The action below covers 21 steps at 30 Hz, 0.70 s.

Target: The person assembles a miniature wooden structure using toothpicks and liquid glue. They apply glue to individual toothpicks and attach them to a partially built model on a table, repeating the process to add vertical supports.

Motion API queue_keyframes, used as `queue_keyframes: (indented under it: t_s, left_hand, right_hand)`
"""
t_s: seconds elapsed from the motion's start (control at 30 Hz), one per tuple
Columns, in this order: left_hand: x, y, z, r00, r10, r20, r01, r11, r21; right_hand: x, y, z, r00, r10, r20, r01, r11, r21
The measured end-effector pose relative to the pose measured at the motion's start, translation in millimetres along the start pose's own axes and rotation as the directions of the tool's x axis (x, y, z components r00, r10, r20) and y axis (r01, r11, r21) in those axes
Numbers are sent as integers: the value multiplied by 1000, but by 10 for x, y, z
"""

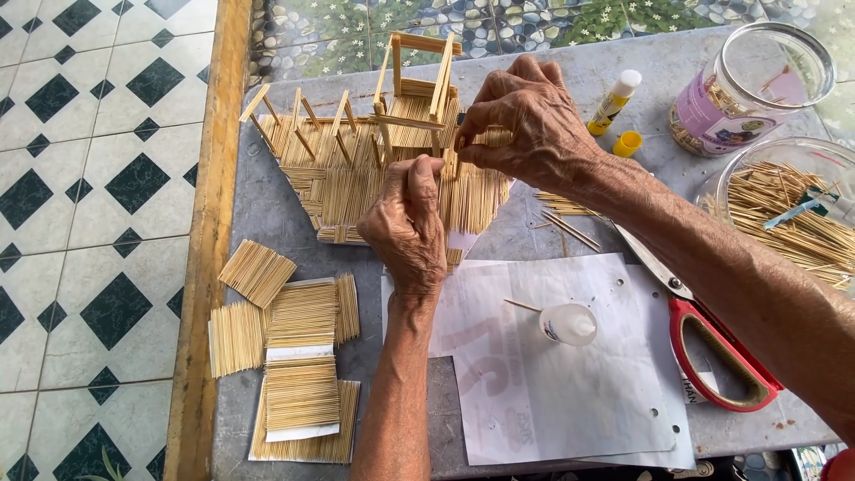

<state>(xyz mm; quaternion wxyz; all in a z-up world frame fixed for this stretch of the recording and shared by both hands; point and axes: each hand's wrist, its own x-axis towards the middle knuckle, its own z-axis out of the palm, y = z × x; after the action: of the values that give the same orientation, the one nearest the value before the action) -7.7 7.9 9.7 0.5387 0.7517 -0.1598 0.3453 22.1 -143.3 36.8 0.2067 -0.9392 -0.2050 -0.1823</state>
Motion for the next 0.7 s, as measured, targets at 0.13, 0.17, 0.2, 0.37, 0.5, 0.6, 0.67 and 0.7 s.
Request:
queue_keyframes:
  t_s: [0.13, 0.17, 0.2, 0.37, 0.5, 0.6, 0.67, 0.7]
  left_hand:
    - [11, 4, 10, 999, 7, 32, -6, 999, -32]
    - [-3, -18, 23, 998, 13, 54, -12, 1000, -6]
    - [-17, -39, 36, 997, 18, 75, -19, 1000, 20]
    - [-73, -81, 61, 981, 90, 169, -108, 989, 99]
    - [-91, -98, 80, 982, 93, 166, -120, 980, 159]
    - [-100, -120, 91, 980, 124, 156, -148, 976, 159]
    - [-88, -108, 81, 981, 110, 162, -136, 977, 164]
    - [-82, -101, 77, 982, 95, 166, -123, 978, 169]
  right_hand:
    - [8, -22, -12, 1000, -9, -4, 9, 1000, -27]
    - [3, -22, -11, 1000, -7, 4, 7, 999, -31]
    - [-3, -22, -10, 1000, -5, 11, 6, 999, -36]
    - [3, -63, -41, 1000, -20, 14, 20, 999, -37]
    - [2, -68, -25, 999, -37, 13, 38, 998, -53]
    - [-4, -60, -13, 999, -43, -3, 43, 998, -37]
    - [-10, -43, 12, 998, -59, -22, 58, 997, -52]
    - [-11, -35, 23, 996, -78, -40, 75, 995, -68]
